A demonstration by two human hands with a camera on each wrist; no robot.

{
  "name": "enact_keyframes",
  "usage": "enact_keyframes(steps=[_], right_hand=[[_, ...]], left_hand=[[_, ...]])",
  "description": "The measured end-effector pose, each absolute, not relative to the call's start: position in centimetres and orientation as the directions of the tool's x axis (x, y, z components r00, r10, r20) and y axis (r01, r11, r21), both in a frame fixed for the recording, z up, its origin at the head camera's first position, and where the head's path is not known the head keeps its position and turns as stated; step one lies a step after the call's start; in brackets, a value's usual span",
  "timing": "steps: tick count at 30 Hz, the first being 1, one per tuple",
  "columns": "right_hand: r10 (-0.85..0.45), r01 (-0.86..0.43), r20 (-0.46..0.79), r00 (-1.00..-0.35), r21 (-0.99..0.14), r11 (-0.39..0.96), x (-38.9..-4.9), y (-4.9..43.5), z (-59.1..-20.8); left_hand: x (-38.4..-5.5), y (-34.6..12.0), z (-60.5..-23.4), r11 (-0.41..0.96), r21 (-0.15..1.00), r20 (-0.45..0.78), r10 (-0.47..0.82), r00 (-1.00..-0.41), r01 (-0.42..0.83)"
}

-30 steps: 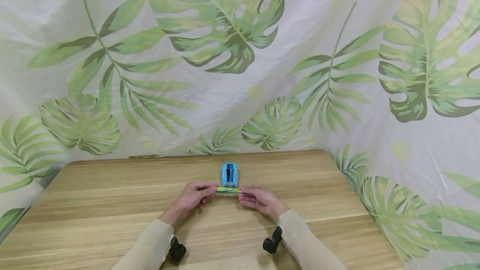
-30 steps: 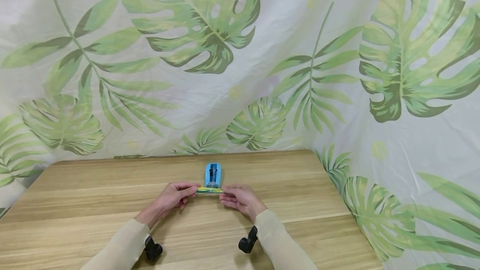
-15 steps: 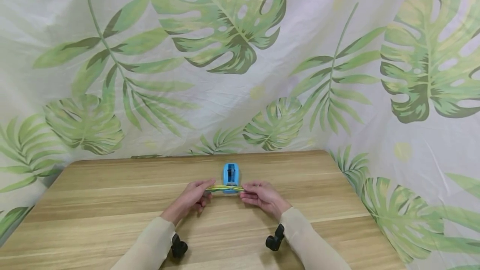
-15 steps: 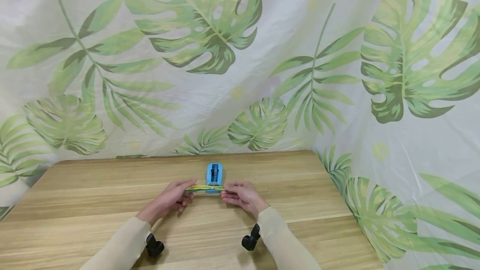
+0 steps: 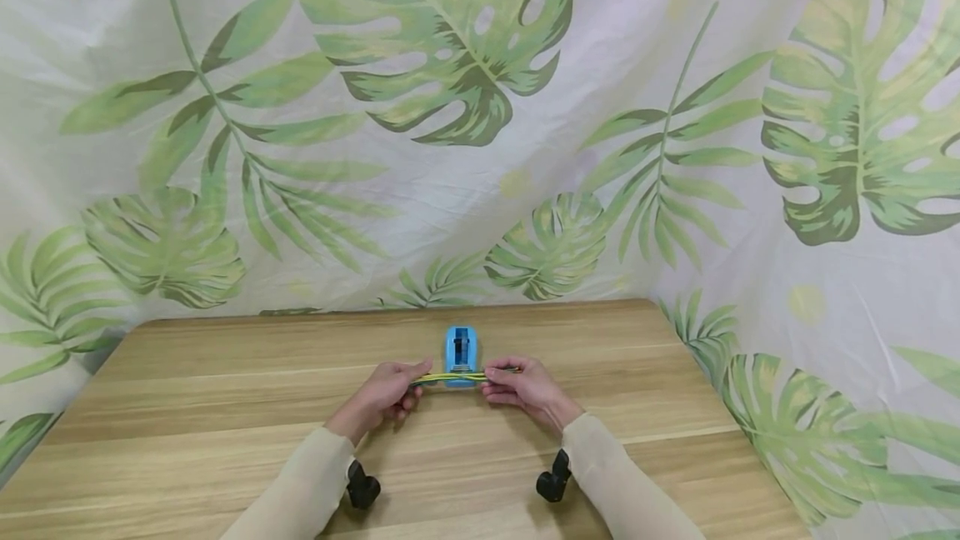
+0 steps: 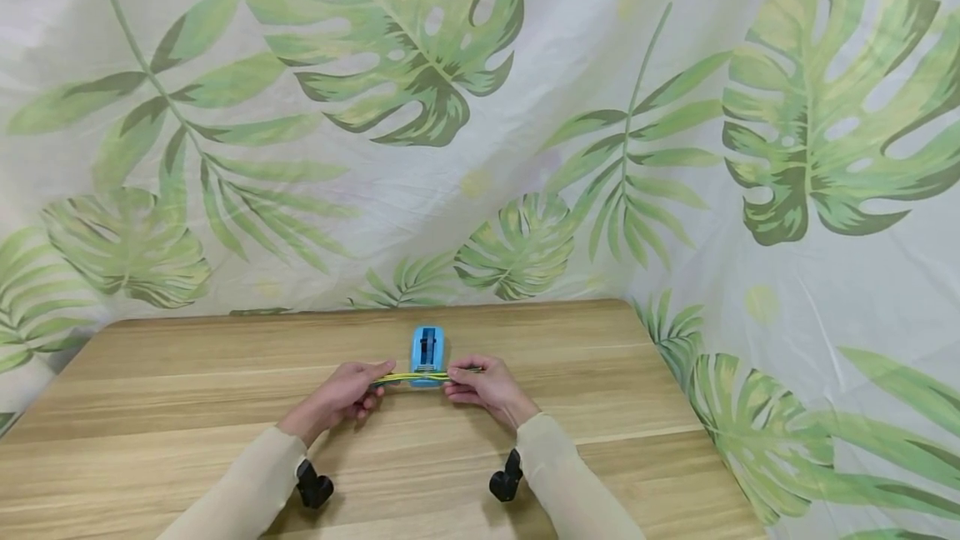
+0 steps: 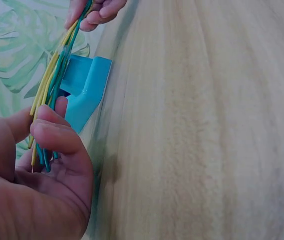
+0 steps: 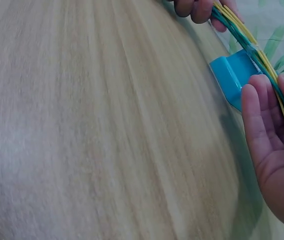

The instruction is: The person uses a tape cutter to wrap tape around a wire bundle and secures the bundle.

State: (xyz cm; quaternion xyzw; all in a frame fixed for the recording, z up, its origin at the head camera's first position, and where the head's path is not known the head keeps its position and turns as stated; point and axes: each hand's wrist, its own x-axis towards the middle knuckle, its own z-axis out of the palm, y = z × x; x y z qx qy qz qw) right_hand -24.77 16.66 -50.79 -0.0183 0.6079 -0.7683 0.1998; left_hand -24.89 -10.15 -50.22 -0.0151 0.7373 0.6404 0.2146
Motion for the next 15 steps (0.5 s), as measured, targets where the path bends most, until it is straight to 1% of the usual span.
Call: enact_keyframes(steps=[4, 7, 11, 15], right_hand=[[-0.327, 0.233, -0.176, -0.929, -0.962, -0.145, -24.81, 16.63, -50.85], [-0.307, 0.196, -0.160, -0.938, -0.977, -0.089, -24.81, 16.55, -50.83], [-0.269, 0.151, -0.150, -0.951, -0.988, 0.017, -24.81, 16.45, -50.66], [-0.245, 0.094, -0.134, -0.960, -0.981, 0.167, -24.67, 16.46, -50.20]], left_hand=[[-24.90, -10.24, -50.17, 0.157, 0.942, -0.329, 0.263, -0.907, -0.296], [-24.96, -10.36, -50.23, 0.147, 0.945, -0.321, 0.261, -0.910, -0.291], [-25.10, -10.46, -50.41, 0.131, 0.950, -0.308, 0.253, -0.917, -0.282], [-25.21, -10.48, -50.53, 0.108, 0.957, -0.288, 0.251, -0.924, -0.269]])
